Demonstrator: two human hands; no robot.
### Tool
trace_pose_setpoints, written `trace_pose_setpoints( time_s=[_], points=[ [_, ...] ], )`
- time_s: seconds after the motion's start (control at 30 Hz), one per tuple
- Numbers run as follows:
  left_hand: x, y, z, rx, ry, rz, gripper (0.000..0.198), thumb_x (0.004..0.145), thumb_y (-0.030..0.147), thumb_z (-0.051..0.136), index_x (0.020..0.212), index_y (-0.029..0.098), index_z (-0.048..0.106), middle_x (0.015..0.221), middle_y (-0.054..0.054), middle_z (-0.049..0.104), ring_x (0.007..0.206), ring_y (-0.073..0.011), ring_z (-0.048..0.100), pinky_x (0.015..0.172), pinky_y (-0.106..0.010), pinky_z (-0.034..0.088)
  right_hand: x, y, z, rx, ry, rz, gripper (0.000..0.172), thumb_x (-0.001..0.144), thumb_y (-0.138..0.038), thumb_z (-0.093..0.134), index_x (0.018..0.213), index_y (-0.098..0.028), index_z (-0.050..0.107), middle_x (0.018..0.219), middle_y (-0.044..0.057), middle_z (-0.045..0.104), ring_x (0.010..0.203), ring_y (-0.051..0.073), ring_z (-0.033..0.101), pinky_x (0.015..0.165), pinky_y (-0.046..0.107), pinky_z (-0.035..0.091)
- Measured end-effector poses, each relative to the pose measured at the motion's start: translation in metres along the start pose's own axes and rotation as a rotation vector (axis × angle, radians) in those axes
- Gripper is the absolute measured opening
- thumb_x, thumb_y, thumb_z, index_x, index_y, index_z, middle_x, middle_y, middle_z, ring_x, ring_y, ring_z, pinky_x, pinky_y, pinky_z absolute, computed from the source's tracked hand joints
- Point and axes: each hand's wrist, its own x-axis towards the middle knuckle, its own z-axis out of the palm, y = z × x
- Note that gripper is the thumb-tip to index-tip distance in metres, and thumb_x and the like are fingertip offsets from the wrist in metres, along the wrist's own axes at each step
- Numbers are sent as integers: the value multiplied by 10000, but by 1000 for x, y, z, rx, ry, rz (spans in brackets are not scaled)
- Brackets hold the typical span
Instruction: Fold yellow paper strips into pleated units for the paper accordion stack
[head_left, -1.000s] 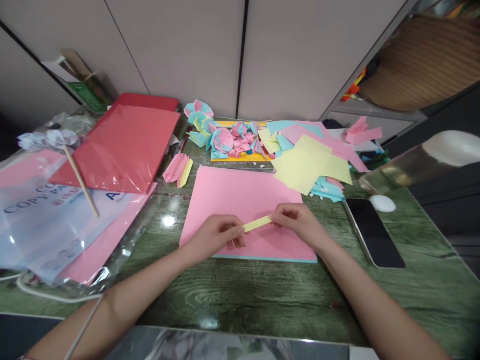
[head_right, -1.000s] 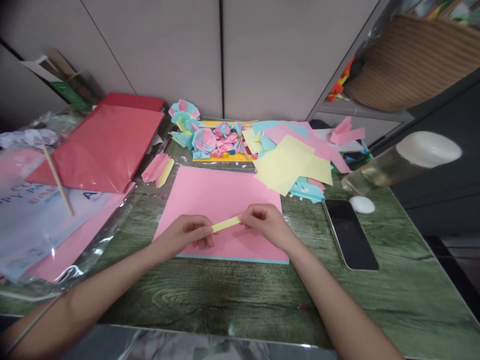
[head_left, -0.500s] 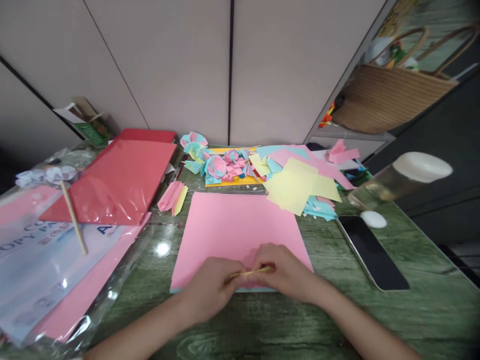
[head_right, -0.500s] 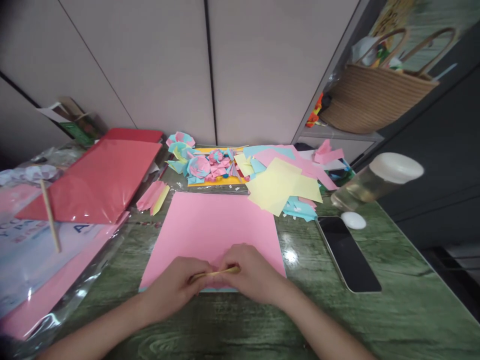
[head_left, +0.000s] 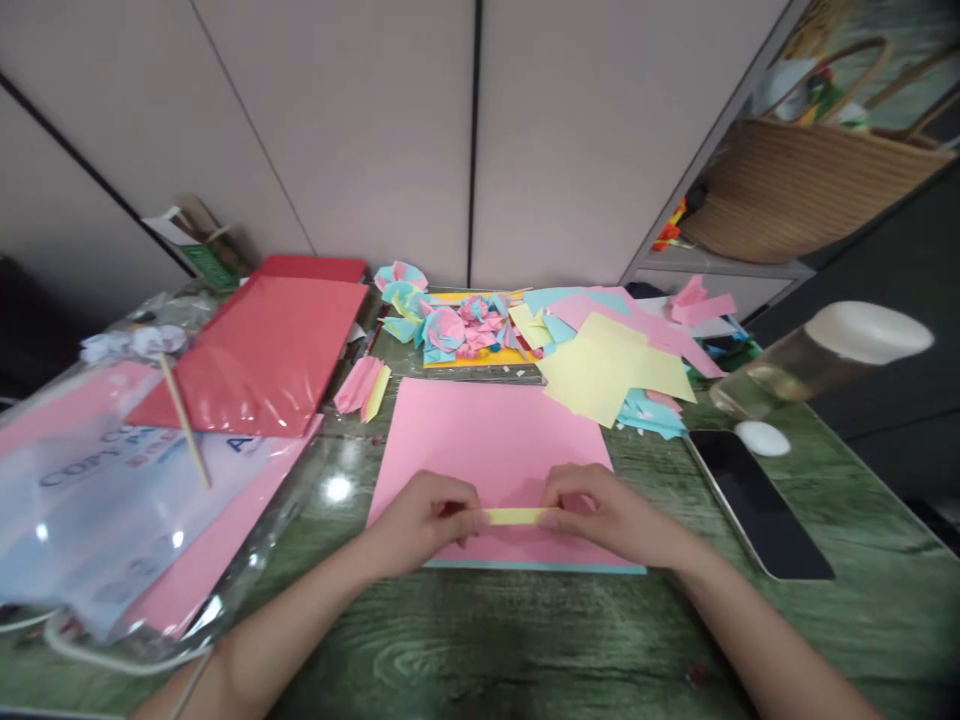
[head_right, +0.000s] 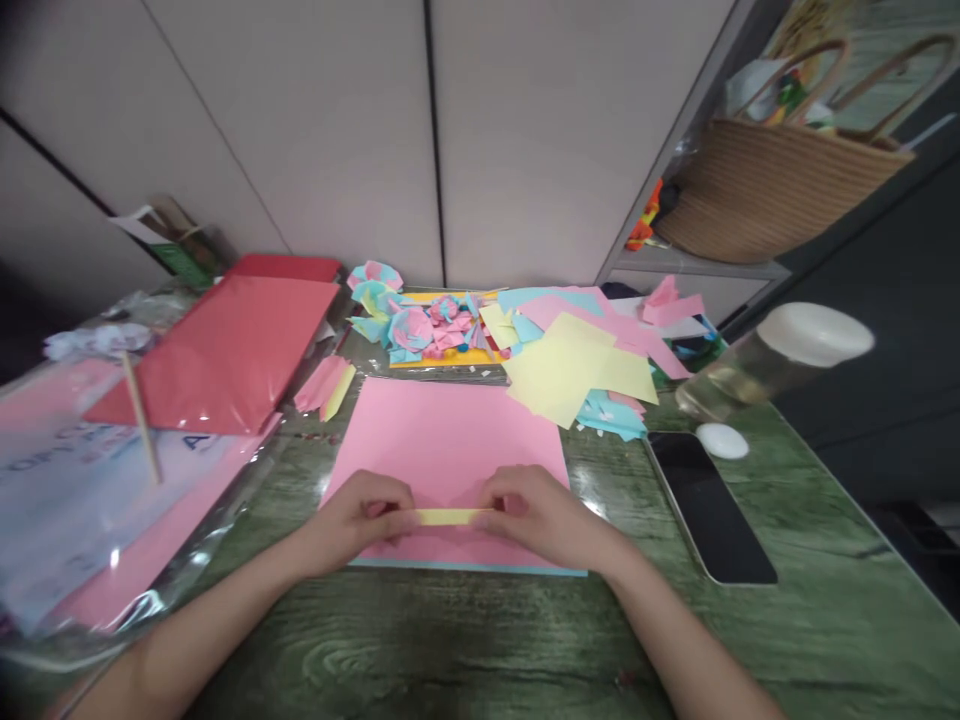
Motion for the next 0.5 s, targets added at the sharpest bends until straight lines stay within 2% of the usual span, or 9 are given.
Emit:
trace_pose_setpoints(
  time_s=[0.07,0.13,0.17,0.23,0.3,0.37,0.4,0.47,0.5],
  points=[
    [0,0,-5,-3,-52,20,295,792,363,551,606,135,576,536,31,537,525,-82,495,517,-168,371,-2,-2,-4,18,-42,26,255,806,-395,540,721,-184,655,681,-6,575,661,105,478,628,232,346],
    [-1,0,-10,19,-54,32,284,784,375,562,624,143,594,542,28,562,523,-89,522,515,-171,391,-2,-1,-10,68,-69,67,241,770,-378,586,660,-177,659,662,1,587,642,109,495,612,238,349],
    [-2,1,-13,41,-12,35,279,799,379,544,652,148,600,568,23,576,546,-95,536,532,-177,402,0,0,-13,130,-67,102,229,748,-365,612,637,-171,659,644,4,597,622,110,500,606,241,352],
    [-4,4,-18,96,146,37,286,867,370,431,792,157,607,708,-8,612,653,-113,563,612,-203,426,7,4,-18,241,57,169,223,704,-364,650,628,-154,653,603,9,601,586,113,511,578,244,363],
    [-8,7,-18,147,278,46,296,898,362,357,941,172,581,845,-35,618,752,-129,570,683,-233,439,23,5,-17,265,207,196,290,771,-410,559,660,-152,629,610,7,592,573,102,506,567,240,375],
    [-13,7,-8,184,317,68,282,887,382,385,976,192,573,861,-32,617,769,-135,575,702,-246,448,46,1,-9,297,295,226,298,778,-427,543,708,-144,609,632,14,598,556,101,514,561,246,403],
    [-17,6,2,198,320,82,274,877,393,408,966,198,579,836,-23,618,755,-135,577,701,-246,453,60,-3,-2,312,312,240,278,776,-412,557,794,-140,610,663,20,608,581,110,539,586,257,430],
    [-25,-1,31,235,309,109,258,851,409,462,932,202,593,774,-7,619,716,-133,580,691,-246,461,93,-15,16,333,317,266,293,810,-377,537,956,-127,581,766,41,623,656,127,577,644,292,473],
    [-31,-6,49,308,327,160,264,854,415,455,927,204,596,746,0,617,696,-129,579,684,-244,463,110,-21,26,341,309,276,298,835,-363,512,1016,-131,558,883,54,616,738,136,587,685,316,487]
  ],
)
